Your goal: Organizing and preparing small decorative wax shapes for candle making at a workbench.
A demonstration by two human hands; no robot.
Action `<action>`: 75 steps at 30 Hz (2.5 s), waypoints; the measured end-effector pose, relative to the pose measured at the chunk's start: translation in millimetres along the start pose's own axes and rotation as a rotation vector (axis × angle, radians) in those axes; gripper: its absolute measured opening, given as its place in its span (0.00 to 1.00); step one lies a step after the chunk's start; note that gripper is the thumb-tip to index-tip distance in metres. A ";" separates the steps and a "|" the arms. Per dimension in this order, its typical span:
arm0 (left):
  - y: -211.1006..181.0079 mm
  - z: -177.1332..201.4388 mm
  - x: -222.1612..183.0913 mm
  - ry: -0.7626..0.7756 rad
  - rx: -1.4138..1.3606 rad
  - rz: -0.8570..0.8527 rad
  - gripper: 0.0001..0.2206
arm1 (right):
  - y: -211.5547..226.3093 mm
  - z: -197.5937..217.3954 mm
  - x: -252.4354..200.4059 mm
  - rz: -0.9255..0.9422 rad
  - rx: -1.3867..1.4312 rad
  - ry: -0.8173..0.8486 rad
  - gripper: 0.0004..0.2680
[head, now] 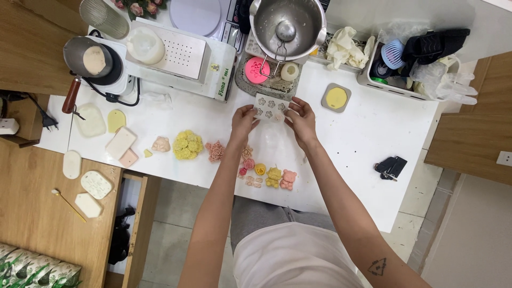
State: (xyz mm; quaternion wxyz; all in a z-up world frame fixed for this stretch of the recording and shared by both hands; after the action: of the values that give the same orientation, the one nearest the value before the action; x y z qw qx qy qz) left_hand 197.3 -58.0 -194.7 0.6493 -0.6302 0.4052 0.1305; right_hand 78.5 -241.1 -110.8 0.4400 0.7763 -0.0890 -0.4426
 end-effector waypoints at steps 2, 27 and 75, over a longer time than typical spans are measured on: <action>-20.6 4.3 14.3 0.001 -0.081 -0.058 0.17 | 0.8 -13.7 12.8 -0.020 0.125 0.010 0.22; -78.5 -26.6 33.3 -0.126 -0.493 -0.133 0.33 | -41.1 -4.9 65.0 -0.111 0.716 -0.078 0.17; 75.6 37.6 -182.7 -0.111 -0.007 -0.106 0.23 | 115.1 -141.4 2.5 0.934 -1.048 0.358 0.39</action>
State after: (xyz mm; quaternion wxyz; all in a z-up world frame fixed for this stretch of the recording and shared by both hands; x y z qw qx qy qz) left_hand 43.1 52.1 -127.0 0.6747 -0.6447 0.3342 0.1319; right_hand 217.2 -225.6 6.6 0.9052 0.4051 -0.1141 -0.0592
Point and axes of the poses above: each hand's wrist, its own x-axis towards the middle knuckle, its own z-axis out of the back of the hand, y = z × x, the point moved 9 cm from there along x, towards the middle knuckle, and after that the axes turned 6 degrees about x, right-handed, at the moved point
